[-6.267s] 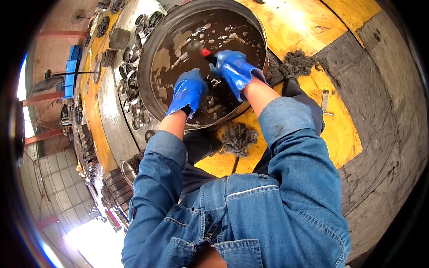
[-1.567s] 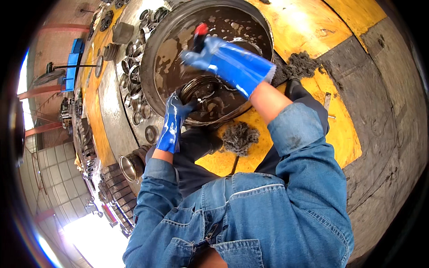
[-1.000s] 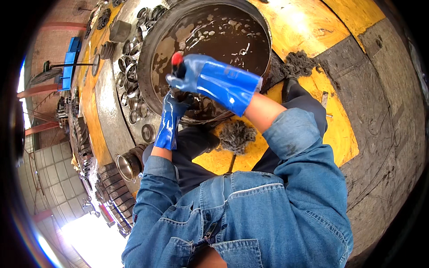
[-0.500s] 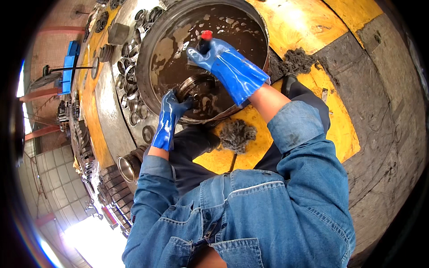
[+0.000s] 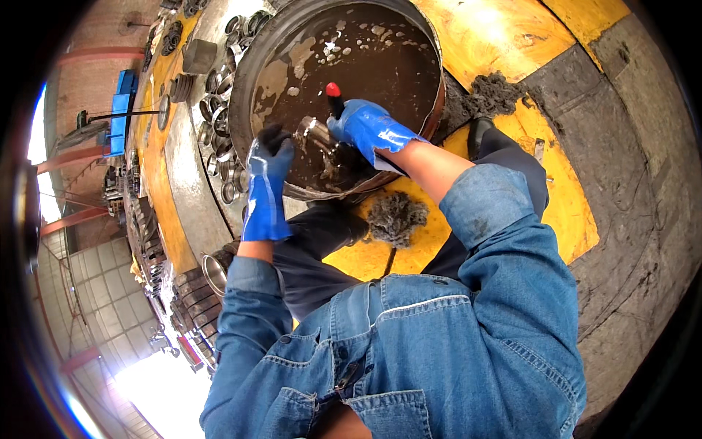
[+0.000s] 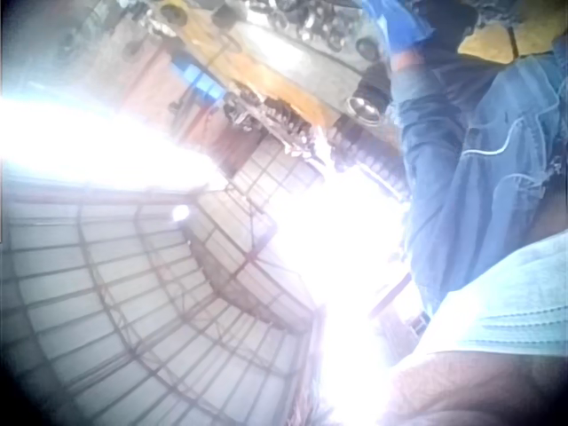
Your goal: The person scrubs metal rings and cylindrical parts with a wire brush over a bucket of dark liquid. They repeatedly dip the parts into the liquid, scrub them, and place them aside on a yellow work surface.
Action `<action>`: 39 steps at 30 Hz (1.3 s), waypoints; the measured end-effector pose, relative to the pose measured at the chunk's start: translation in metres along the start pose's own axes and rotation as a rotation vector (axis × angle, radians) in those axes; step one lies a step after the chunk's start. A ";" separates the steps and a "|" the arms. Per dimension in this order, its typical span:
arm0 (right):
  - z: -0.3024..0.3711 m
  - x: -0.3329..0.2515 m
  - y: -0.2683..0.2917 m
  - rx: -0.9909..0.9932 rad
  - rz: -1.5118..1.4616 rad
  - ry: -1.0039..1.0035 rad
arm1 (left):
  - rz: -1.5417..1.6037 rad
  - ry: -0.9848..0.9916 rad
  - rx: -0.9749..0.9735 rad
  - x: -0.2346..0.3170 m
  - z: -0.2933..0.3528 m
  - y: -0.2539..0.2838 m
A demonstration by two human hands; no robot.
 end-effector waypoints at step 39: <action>0.030 -0.016 -0.005 -0.169 -0.361 0.216 | -0.499 0.176 -0.338 -0.044 -0.024 -0.016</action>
Point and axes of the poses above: each hand's wrist, its own z-axis away from the middle knuckle, its own y-axis out of the back of the hand, x = y × z, the point moved 7 cm from there along -z, towards the middle knuckle, and after that the axes turned 4 degrees about -z, right-handed, at the moved point
